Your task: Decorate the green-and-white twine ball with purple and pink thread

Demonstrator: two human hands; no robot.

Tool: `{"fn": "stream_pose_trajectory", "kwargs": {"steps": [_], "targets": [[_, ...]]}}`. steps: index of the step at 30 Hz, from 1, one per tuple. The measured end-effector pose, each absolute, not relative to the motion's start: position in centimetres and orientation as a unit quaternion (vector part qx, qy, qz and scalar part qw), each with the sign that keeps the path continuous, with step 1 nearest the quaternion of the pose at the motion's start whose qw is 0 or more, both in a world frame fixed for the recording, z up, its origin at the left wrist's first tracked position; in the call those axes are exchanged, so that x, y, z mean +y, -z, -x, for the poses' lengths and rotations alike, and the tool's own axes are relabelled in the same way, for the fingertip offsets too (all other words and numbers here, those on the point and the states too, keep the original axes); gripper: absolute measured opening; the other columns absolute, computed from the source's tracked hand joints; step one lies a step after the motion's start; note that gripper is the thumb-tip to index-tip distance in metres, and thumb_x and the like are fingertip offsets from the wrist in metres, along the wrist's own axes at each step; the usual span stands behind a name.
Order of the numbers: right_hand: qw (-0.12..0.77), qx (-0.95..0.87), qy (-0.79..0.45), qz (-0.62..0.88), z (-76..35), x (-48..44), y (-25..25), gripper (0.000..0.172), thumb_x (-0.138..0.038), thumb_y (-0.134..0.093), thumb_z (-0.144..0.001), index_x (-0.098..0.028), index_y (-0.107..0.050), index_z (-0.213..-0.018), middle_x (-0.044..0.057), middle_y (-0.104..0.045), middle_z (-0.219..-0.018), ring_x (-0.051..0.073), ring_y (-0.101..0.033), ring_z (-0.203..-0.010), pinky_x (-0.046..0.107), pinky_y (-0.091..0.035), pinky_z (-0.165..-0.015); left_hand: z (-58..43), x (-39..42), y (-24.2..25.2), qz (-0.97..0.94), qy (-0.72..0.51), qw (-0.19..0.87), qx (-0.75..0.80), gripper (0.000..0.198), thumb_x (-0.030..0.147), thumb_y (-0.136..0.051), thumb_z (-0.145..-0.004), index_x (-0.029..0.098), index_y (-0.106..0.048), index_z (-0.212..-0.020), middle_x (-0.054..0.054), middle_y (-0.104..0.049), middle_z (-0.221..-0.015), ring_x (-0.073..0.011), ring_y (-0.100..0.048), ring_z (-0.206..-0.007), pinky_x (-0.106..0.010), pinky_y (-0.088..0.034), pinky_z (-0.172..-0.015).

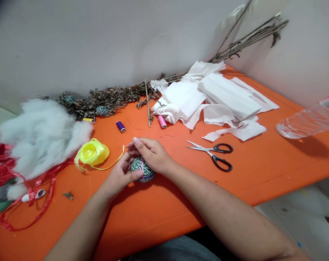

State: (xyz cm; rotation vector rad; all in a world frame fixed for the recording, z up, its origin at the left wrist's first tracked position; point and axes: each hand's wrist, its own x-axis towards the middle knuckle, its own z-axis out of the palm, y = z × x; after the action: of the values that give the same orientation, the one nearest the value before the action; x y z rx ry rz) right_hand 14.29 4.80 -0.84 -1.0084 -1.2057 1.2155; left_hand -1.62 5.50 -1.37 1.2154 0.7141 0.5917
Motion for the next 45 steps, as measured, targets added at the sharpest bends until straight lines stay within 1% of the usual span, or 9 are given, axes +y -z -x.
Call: {"fn": "stream_pose_trajectory", "kwargs": {"steps": [3, 5, 9, 12, 17, 25, 33, 38, 45], "targets": [[0.554, -0.473, -0.543, 0.418, -14.21, 4.89, 0.84, 0.047, -0.058, -0.052, -0.093, -0.016, -0.073, -0.091, 0.006, -0.073, -0.087, 0.017, -0.069, -0.083, 0.031, -0.055, -0.080, 1.58, 5.39, 1.33, -0.542, -0.262, 0.731, 0.321, 0.077, 0.027, -0.084, -0.068, 0.023, -0.047, -0.136, -0.011, -0.052, -0.142, -0.0297, -0.045, -0.135, -0.040, -0.041, -0.108], [0.557, -0.463, -0.544, 0.423, -14.23, 4.97, 0.81, 0.049, -0.060, -0.053, -0.091, -0.015, -0.073, -0.089, 0.006, -0.073, -0.087, 0.018, -0.069, -0.084, 0.031, -0.055, -0.080, 1.63, 5.36, 1.14, -0.534, -0.242, 0.733, 0.345, 0.081, 0.028, -0.086, -0.065, 0.021, -0.047, -0.136, -0.012, -0.053, -0.141, -0.0312, -0.048, -0.132, -0.040, -0.044, -0.106], [0.548, -0.482, -0.528, 0.434, -14.40, 5.02, 0.72, 0.052, -0.063, -0.052, -0.090, -0.015, -0.073, -0.087, 0.007, -0.073, -0.087, 0.019, -0.069, -0.088, 0.032, -0.054, -0.082, 1.89, 5.51, 1.14, -0.530, -0.214, 0.729, 0.377, 0.078, 0.031, -0.088, -0.063, 0.019, -0.052, -0.131, -0.013, -0.062, -0.126, -0.0303, -0.061, -0.115, -0.041, -0.050, -0.096], [0.539, -0.496, -0.530, 0.426, -14.53, 4.99, 0.74, 0.052, -0.062, -0.051, -0.091, -0.015, -0.073, -0.089, 0.007, -0.072, -0.087, 0.018, -0.068, -0.087, 0.032, -0.054, -0.081, 2.08, 5.63, 1.54, -0.535, -0.201, 0.737, 0.362, 0.073, 0.033, -0.087, -0.064, 0.019, -0.056, -0.129, -0.012, -0.065, -0.121, -0.0299, -0.062, -0.111, -0.041, -0.051, -0.094], [0.539, -0.492, -0.542, 0.416, -14.79, 5.04, 0.60, 0.050, -0.060, -0.050, -0.092, -0.015, -0.073, -0.092, 0.006, -0.071, -0.084, 0.017, -0.067, -0.082, 0.031, -0.054, -0.077, 2.14, 5.50, 1.62, -0.543, -0.187, 0.745, 0.339, 0.070, 0.031, -0.084, -0.069, 0.020, -0.055, -0.132, -0.012, -0.063, -0.126, -0.0301, -0.060, -0.115, -0.040, -0.049, -0.098], [0.531, -0.473, -0.557, 0.429, -14.95, 5.23, 0.57, 0.050, -0.061, -0.051, -0.092, -0.016, -0.072, -0.093, 0.006, -0.070, -0.083, 0.016, -0.066, -0.081, 0.029, -0.053, -0.074, 2.11, 5.42, 1.31, -0.533, -0.201, 0.747, 0.344, 0.074, 0.027, -0.085, -0.068, 0.023, -0.054, -0.135, -0.012, -0.056, -0.139, -0.0327, -0.055, -0.125, -0.043, -0.047, -0.104], [0.555, -0.474, -0.538, 0.423, -15.10, 5.30, 0.34, 0.050, -0.062, -0.051, -0.091, -0.016, -0.072, -0.090, 0.006, -0.070, -0.079, 0.016, -0.066, -0.078, 0.031, -0.054, -0.075, 2.18, 5.41, 1.16, -0.541, -0.190, 0.739, 0.353, 0.074, 0.029, -0.084, -0.069, 0.023, -0.051, -0.136, -0.011, -0.055, -0.141, -0.0305, -0.055, -0.126, -0.040, -0.048, -0.103], [0.538, -0.471, -0.549, 0.433, -15.08, 5.39, 0.65, 0.051, -0.063, -0.051, -0.090, -0.016, -0.072, -0.091, 0.005, -0.070, -0.081, 0.016, -0.066, -0.078, 0.030, -0.054, -0.074, 2.17, 5.38, 1.09, -0.544, -0.199, 0.736, 0.350, 0.073, 0.027, -0.085, -0.069, 0.025, -0.053, -0.134, -0.010, -0.050, -0.146, -0.0320, -0.050, -0.132, -0.041, -0.046, -0.106], [0.523, -0.482, -0.548, 0.441, -15.05, 5.61, 1.34, 0.052, -0.063, -0.053, -0.089, -0.016, -0.073, -0.088, 0.006, -0.071, -0.083, 0.016, -0.066, -0.080, 0.032, -0.053, -0.079, 2.00, 5.28, 1.34, -0.517, -0.215, 0.762, 0.325, 0.075, 0.021, -0.086, -0.066, 0.027, -0.052, -0.132, -0.009, -0.051, -0.143, -0.0304, -0.051, -0.130, -0.041, -0.046, -0.105]]}}
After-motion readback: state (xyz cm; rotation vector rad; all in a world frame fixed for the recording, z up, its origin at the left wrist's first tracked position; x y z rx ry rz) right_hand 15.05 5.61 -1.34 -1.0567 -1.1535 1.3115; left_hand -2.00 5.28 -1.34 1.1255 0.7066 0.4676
